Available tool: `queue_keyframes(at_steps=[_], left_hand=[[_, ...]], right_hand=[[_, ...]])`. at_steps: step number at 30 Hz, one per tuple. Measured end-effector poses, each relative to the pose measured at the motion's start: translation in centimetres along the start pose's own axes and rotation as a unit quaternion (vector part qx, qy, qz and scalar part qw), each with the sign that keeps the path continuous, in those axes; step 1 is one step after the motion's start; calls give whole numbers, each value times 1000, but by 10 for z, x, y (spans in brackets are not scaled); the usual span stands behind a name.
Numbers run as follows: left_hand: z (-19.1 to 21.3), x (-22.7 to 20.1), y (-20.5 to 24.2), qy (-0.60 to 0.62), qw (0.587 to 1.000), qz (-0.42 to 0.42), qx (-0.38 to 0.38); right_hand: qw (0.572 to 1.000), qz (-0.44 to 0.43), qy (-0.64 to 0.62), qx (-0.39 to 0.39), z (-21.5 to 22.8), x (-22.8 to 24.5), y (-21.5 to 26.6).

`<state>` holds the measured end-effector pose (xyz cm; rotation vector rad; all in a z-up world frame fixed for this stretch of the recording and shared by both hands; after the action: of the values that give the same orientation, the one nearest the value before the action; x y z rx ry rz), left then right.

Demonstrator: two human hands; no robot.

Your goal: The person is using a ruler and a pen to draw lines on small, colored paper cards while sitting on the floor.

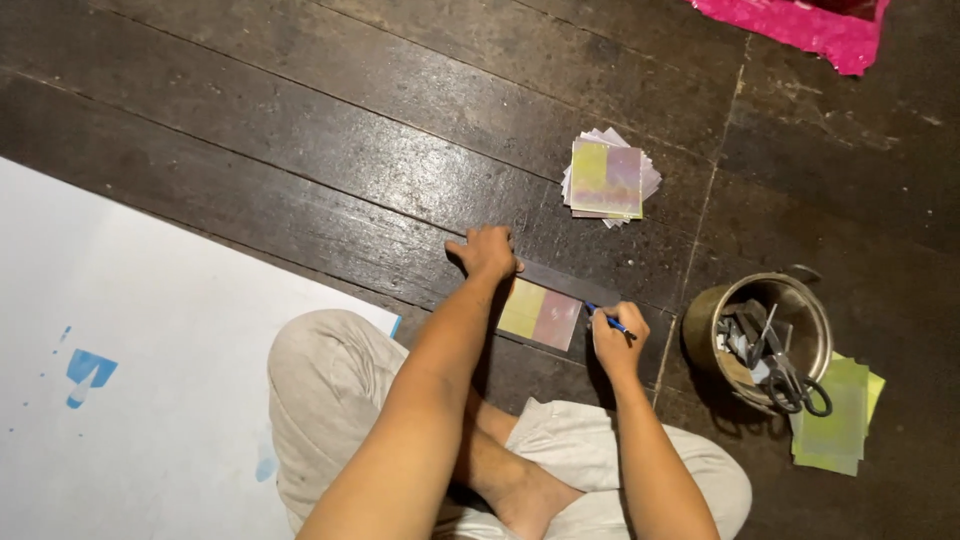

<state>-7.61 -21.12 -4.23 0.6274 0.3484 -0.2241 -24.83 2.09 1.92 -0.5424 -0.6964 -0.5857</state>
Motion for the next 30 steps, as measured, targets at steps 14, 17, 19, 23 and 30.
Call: queue_keyframes(at_steps=[14, 17, 19, 23, 30], left_hand=[[-6, 6, -7, -8, 1000, -1, -5], [1, 3, -2, -3, 1000, -3, -6], [3, 2, 1, -4, 1000, -3, -1], [9, 1, 8, 8, 1000, -8, 0], [-3, 0, 7, 2, 1000, -29, -3]], right_hand=[[990, -5, -128, 59, -94, 56, -6], [992, -1, -114, 56, -88, 58, -5], [993, -8, -104, 51, -84, 47, -3], [998, 4, -50, 22, -49, 35, -2], [992, -116, -49, -10, 18, -14, 3]])
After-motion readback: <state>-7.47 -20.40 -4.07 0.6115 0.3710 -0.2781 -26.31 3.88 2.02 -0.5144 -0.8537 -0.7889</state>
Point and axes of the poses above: each hand's wrist, its own y-axis away from the middle knuckle, its own z-axis out of the back of the hand, x = y × z, the point moved 8 cm from there along -y, towards the middle knuckle, and after that the axes turned 1 degree about -y, right-handed, at the moved point
